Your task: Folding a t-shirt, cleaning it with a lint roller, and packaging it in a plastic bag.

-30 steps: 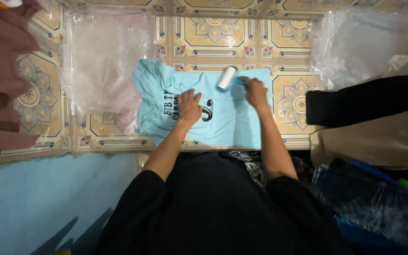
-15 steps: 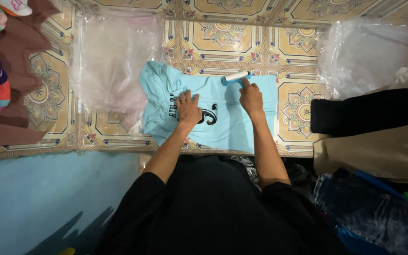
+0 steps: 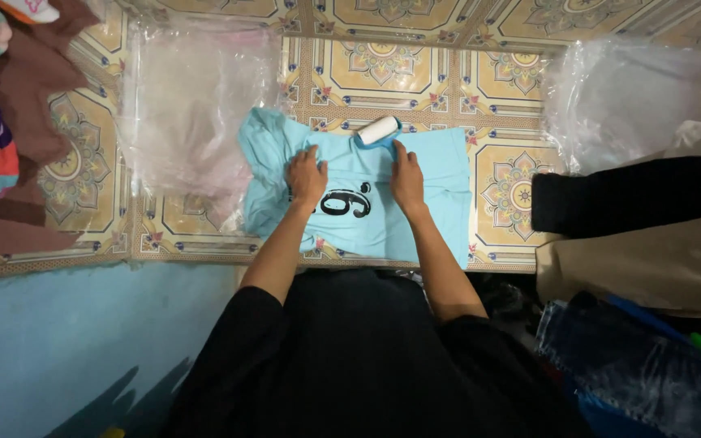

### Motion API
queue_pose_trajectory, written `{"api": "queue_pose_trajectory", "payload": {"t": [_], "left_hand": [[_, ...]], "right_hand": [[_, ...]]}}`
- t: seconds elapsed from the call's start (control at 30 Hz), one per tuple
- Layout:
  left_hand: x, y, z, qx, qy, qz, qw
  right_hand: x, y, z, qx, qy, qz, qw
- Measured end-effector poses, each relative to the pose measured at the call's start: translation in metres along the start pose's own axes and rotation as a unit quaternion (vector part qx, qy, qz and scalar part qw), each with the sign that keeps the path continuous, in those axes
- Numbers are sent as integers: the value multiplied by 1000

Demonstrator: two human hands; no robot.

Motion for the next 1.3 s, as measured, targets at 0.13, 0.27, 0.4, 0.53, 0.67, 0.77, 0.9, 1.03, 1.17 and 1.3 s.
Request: {"api": "queue_pose_trajectory", "payload": {"t": [0.13, 0.27, 0.4, 0.53, 0.67, 0.77, 0.9, 1.03, 1.17, 1.3], "left_hand": [[1, -14, -11, -17, -12, -2, 1000], [15, -3, 12, -33, 76, -54, 995], [31, -3, 9, -28, 68, -102, 992], [39, -4, 11, 41, -60, -69, 995], [18, 21, 50, -12, 85, -121, 989], [9, 26, 56, -34, 124, -157, 979], [-18, -10, -11, -58, 69, -193, 977], [-25, -14, -28, -77, 9, -175, 982], [-31, -5, -34, -109, 40, -232, 966], [-31, 17, -20, -130, -136, -132, 973]], "right_hand": [[15, 13, 7, -8, 48, 46, 998], [13, 61, -5, 39, 60, -22, 997], [-6, 88, 2, 23, 58, -51, 997], [-38, 120, 1, -4, 26, -80, 996], [-43, 91, 15, 73, -15, -21, 997], [-41, 99, -11, 187, -82, 0, 979], [-45, 71, -48, 169, -116, 45, 978], [-17, 26, -36, 68, -57, 70, 994], [-7, 37, -28, 62, 57, 137, 987], [8, 37, -10, 21, 51, 54, 997]]}}
Point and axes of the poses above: each hand's wrist, its own x-axis away from the middle knuckle, its own z-axis out of the back of the hand, y = z × x, the point moved 4 cm from there along -x, towards the middle knuckle, and after that the axes turned 4 degrees about -z, right-handed, at the moved point
